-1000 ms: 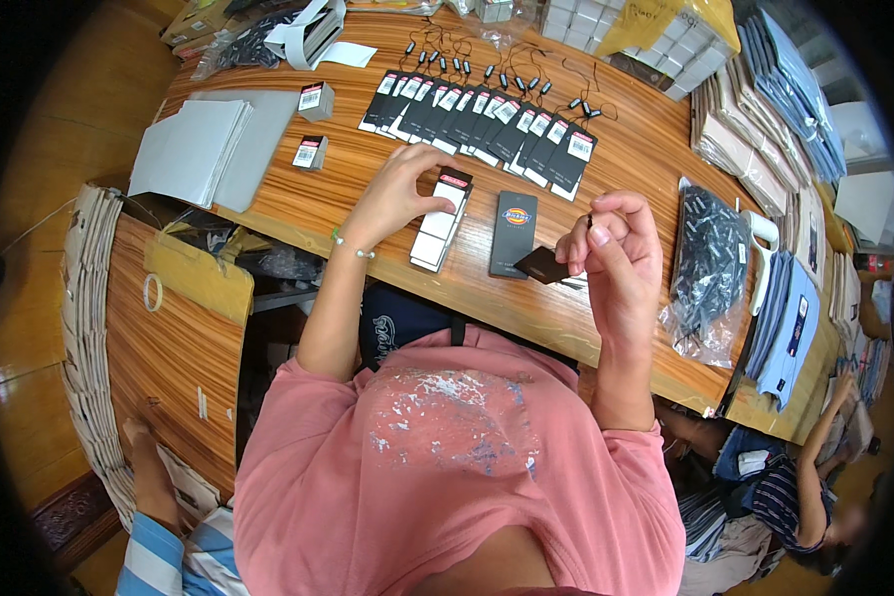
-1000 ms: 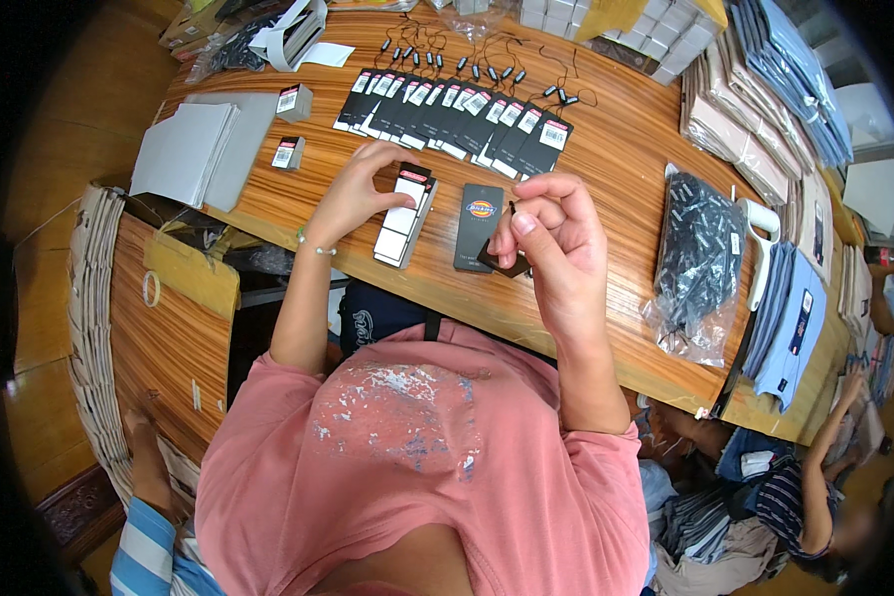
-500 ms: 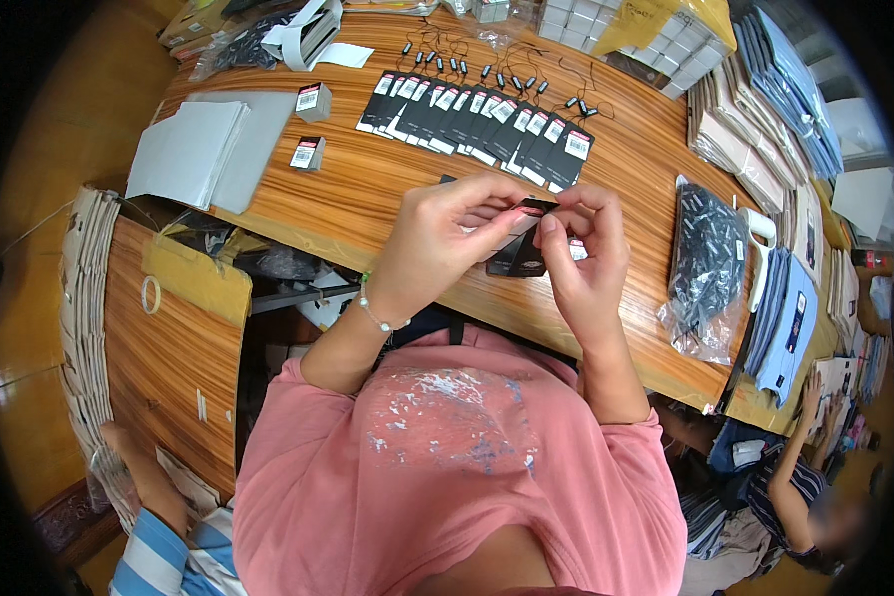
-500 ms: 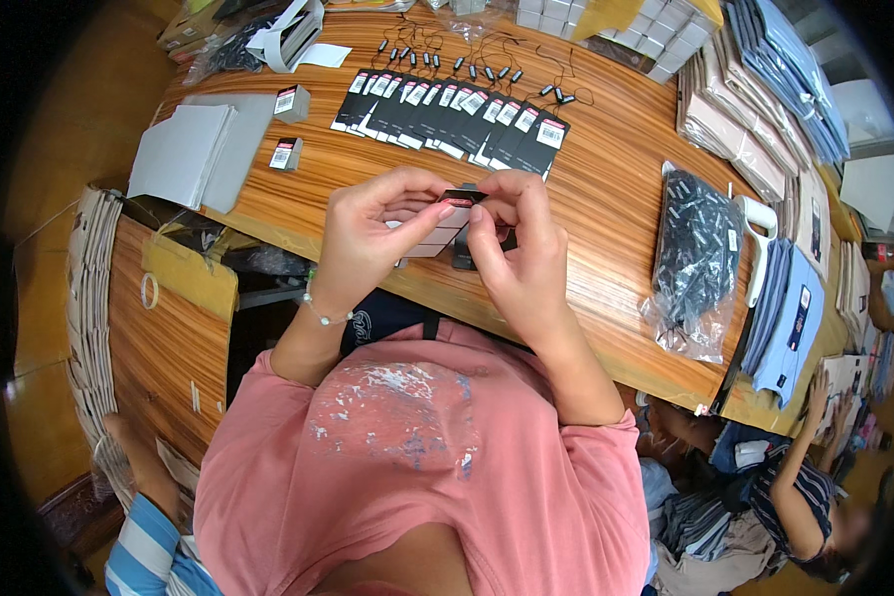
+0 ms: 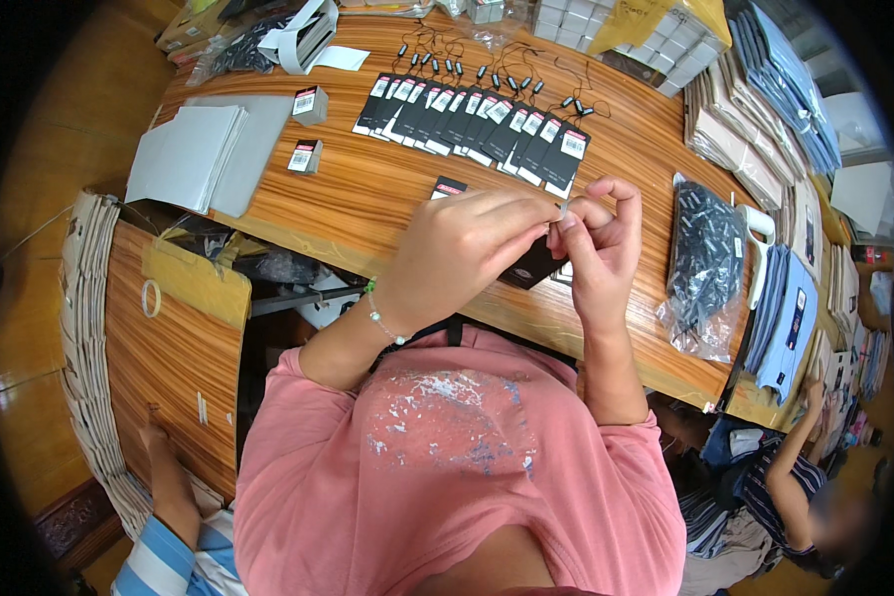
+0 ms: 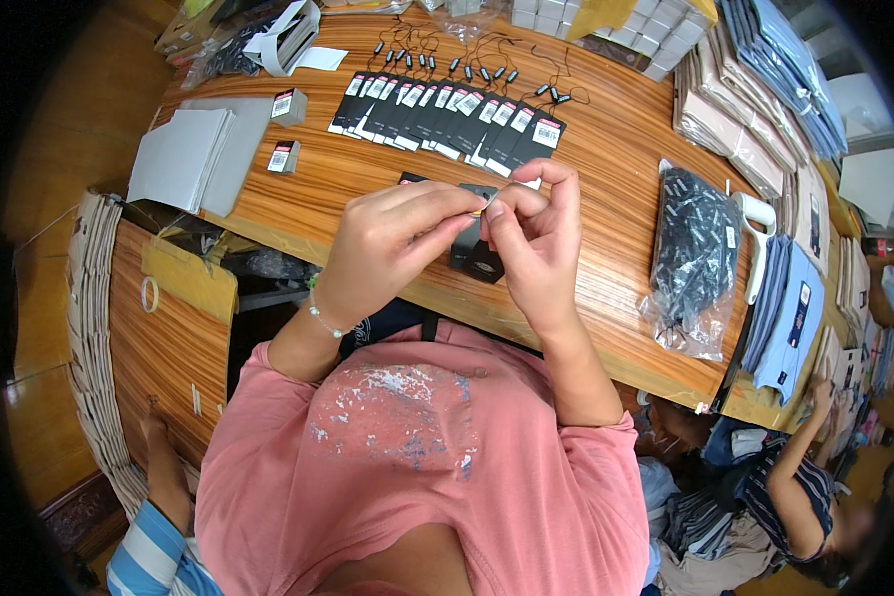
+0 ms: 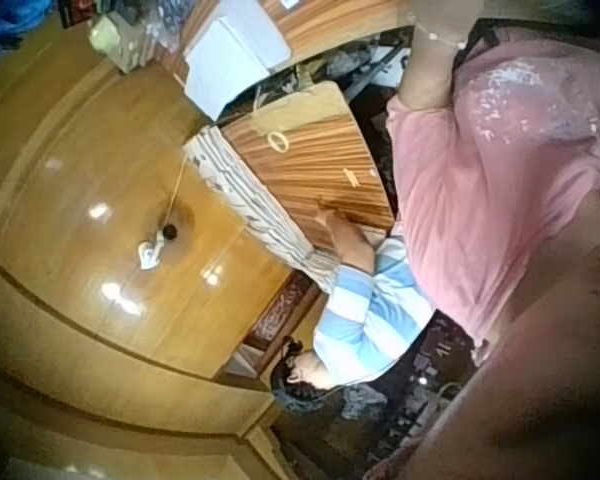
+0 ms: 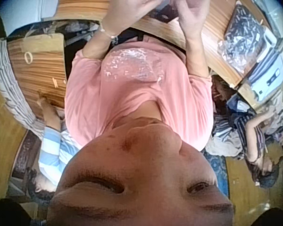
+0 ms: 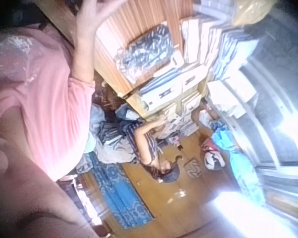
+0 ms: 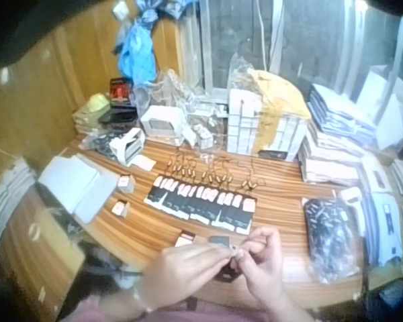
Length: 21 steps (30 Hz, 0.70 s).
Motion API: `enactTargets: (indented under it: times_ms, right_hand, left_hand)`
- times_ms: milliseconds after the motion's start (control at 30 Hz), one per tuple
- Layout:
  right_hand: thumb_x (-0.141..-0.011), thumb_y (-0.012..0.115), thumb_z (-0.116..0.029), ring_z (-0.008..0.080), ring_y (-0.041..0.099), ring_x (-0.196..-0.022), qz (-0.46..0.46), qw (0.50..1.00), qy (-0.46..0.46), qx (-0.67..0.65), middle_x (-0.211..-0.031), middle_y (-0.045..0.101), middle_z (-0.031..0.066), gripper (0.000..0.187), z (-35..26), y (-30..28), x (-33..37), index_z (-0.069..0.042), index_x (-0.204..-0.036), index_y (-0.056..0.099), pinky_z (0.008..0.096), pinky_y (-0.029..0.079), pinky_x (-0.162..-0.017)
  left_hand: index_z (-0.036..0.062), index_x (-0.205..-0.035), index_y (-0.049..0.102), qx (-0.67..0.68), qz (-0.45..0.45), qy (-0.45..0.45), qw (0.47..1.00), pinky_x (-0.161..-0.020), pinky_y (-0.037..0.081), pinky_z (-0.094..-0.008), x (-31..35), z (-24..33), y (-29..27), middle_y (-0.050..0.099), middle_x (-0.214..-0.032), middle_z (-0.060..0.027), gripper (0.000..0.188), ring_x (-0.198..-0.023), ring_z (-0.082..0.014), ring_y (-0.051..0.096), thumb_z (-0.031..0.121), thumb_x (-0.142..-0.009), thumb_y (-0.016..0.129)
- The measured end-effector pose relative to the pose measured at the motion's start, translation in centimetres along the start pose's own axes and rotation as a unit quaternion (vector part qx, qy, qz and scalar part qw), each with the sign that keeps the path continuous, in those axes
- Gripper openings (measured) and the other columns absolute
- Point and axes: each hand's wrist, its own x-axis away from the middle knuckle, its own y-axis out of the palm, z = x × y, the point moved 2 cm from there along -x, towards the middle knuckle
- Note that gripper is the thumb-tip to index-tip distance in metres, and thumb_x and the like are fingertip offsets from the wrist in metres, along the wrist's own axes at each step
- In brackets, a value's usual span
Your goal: The person attaches plastic security tags to clothing items by hand, handling one item at a time from a stack on a table.
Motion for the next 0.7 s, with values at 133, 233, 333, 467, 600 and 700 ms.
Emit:
enactTargets:
  times_ms: [133, 233, 333, 467, 600, 700]
  right_hand:
    - [-0.088, 0.048, -0.004, 0.0128, 0.056, -0.070, -0.004, 0.995, 0.070, -0.068, -0.076, 0.057, 0.0066, 0.021, 0.1, 0.2, -0.2, -0.001, -0.108, 0.043, 0.0232, 0.045, -0.065]
    - [-0.089, 0.047, -0.008, 0.0140, 0.057, -0.073, -0.025, 0.986, 0.120, -0.113, -0.081, 0.059, 0.0077, 0.015, -0.3, -0.2, -0.3, -0.001, -0.103, 0.049, 0.0253, 0.045, -0.073]
    - [-0.089, 0.048, -0.011, 0.0127, 0.057, -0.077, -0.041, 0.981, 0.146, -0.118, -0.085, 0.058, 0.0069, 0.013, 0.4, -0.9, -0.2, -0.002, -0.097, 0.050, 0.0251, 0.045, -0.072]
    - [-0.089, 0.049, -0.015, 0.0089, 0.051, -0.080, -0.034, 0.966, 0.199, -0.162, -0.092, 0.055, 0.0051, 0.011, 0.9, -1.0, 0.1, -0.004, -0.092, 0.050, 0.0228, 0.042, -0.071]
    - [-0.089, 0.050, -0.015, 0.0073, 0.044, -0.076, 0.008, 0.987, 0.104, -0.121, -0.091, 0.052, 0.0045, 0.009, 0.4, -1.3, -0.5, -0.006, -0.090, 0.050, 0.0211, 0.037, -0.070]
    - [-0.090, 0.050, -0.017, 0.0093, 0.044, -0.073, -0.011, 0.991, 0.010, -0.135, -0.084, 0.051, 0.0049, 0.010, -0.6, -1.7, -1.5, -0.007, -0.091, 0.048, 0.0211, 0.035, -0.067]
  left_hand:
    - [0.0042, -0.084, 0.064, -0.068, 0.032, 0.078, 0.994, -0.061, 0.049, -0.0289, -0.3, -0.1, 0.1, 0.063, -0.082, -0.0061, 0.017, -0.073, -0.0213, 0.062, 0.004, -0.067, 0.066]
    - [0.0065, -0.083, 0.064, -0.121, 0.058, 0.120, 0.984, -0.062, 0.049, -0.0297, -0.1, -0.2, 0.0, 0.063, -0.083, -0.0044, 0.019, -0.077, -0.0208, 0.061, 0.007, -0.065, 0.065]
    - [0.0082, -0.082, 0.065, -0.159, 0.034, 0.162, 0.973, -0.068, 0.048, -0.0316, -0.6, 0.1, -0.4, 0.062, -0.084, -0.0033, 0.019, -0.082, -0.0205, 0.060, 0.010, -0.064, 0.063]
    - [0.0095, -0.081, 0.065, -0.183, -0.004, 0.227, 0.956, -0.074, 0.045, -0.0338, -0.8, 0.4, -0.4, 0.061, -0.085, -0.0020, 0.018, -0.084, -0.0194, 0.059, 0.011, -0.064, 0.060]
    - [0.0092, -0.081, 0.064, -0.136, -0.035, 0.214, 0.967, -0.075, 0.045, -0.0341, -0.5, 0.0, 0.0, 0.062, -0.087, -0.0013, 0.014, -0.084, -0.0189, 0.059, 0.009, -0.067, 0.060]
    - [0.0077, -0.081, 0.062, -0.044, -0.048, 0.169, 0.983, -0.075, 0.044, -0.0330, -0.2, -1.2, 0.5, 0.062, -0.089, -0.0021, 0.011, -0.084, -0.0191, 0.059, 0.007, -0.071, 0.062]
